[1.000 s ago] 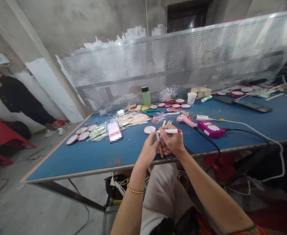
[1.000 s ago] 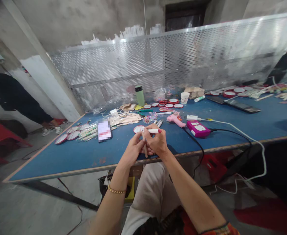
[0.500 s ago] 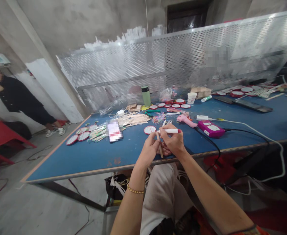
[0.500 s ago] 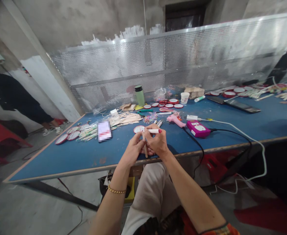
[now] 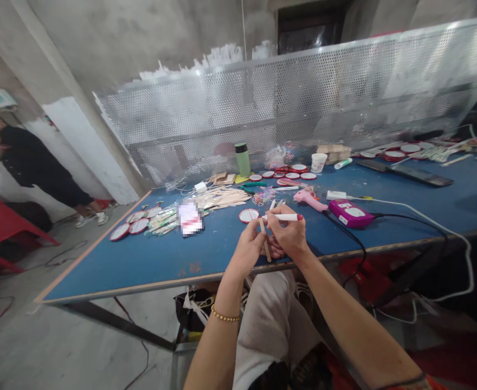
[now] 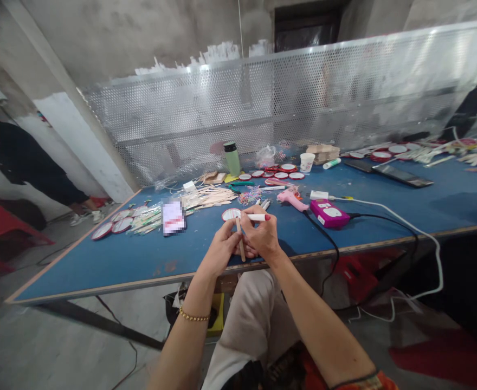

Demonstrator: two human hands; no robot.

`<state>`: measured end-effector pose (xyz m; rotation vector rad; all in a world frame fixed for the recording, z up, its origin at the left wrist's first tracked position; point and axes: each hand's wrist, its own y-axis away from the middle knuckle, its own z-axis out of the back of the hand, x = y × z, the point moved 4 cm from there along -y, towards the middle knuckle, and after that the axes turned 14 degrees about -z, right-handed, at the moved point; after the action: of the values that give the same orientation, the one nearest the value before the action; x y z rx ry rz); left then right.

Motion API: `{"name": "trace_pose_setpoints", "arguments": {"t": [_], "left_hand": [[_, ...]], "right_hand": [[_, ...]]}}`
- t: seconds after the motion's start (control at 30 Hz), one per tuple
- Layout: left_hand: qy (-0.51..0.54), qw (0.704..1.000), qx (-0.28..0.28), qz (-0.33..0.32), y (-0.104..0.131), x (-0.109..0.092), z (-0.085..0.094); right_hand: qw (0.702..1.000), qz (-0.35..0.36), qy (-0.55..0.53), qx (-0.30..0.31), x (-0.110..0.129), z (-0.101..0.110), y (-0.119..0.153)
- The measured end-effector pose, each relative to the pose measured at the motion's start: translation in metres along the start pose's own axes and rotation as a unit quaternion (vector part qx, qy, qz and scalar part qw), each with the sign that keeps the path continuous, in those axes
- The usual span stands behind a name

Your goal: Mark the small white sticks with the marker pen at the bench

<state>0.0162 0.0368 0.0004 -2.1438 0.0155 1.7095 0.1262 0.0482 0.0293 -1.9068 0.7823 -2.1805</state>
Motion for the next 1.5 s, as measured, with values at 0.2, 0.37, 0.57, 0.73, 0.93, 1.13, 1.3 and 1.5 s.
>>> {"name": "trace_pose_setpoints", "arguments": {"t": [0.2, 0.37, 0.57, 0.73, 0.93, 1.13, 1.3, 1.5], "left_hand": [[-0.003, 1.000, 0.001, -0.001, 0.0004, -0.0008, -0.0006], [-0.003, 1.000, -0.005, 0.003, 0.0006, 0.0000, 0.0000], [-0.007, 1.000, -0.003, 0.003, 0.0007, -0.0013, -0.0004], [-0.001, 1.000, 0.001, 0.005, 0.0013, -0.0013, -0.0006], [-0.008, 1.000, -0.006, -0.001, 0.0013, -0.0008, 0.0005], [-0.006, 1.000, -0.002, -0.010, 0.0013, 0.0003, 0.0013], [-0.002, 1.000, 0.002, -0.004, 0.0021, 0.0001, 0.0009], [-0.001, 1.000, -0.002, 0.002, 0.0018, -0.0020, -0.0005]], "right_hand": [[1.000, 0.004, 0.012, -0.001, -0.0006, -0.0006, -0.0005], [1.000, 0.009, 0.022, 0.003, -0.0012, -0.0020, -0.0012], [1.000, -0.009, 0.006, 0.009, -0.0012, -0.0018, -0.0007], [1.000, -0.006, 0.006, -0.001, 0.0008, 0.0003, -0.0001], [1.000, -0.002, 0.009, 0.006, -0.0014, -0.0015, -0.0008], [1.000, 0.000, 0.011, 0.011, -0.0006, -0.0018, -0.0005], [1.000, -0.003, 0.007, -0.003, -0.0010, 0.0003, -0.0004], [1.000, 0.001, 0.011, 0.000, -0.0031, -0.0006, -0.0012]]}}
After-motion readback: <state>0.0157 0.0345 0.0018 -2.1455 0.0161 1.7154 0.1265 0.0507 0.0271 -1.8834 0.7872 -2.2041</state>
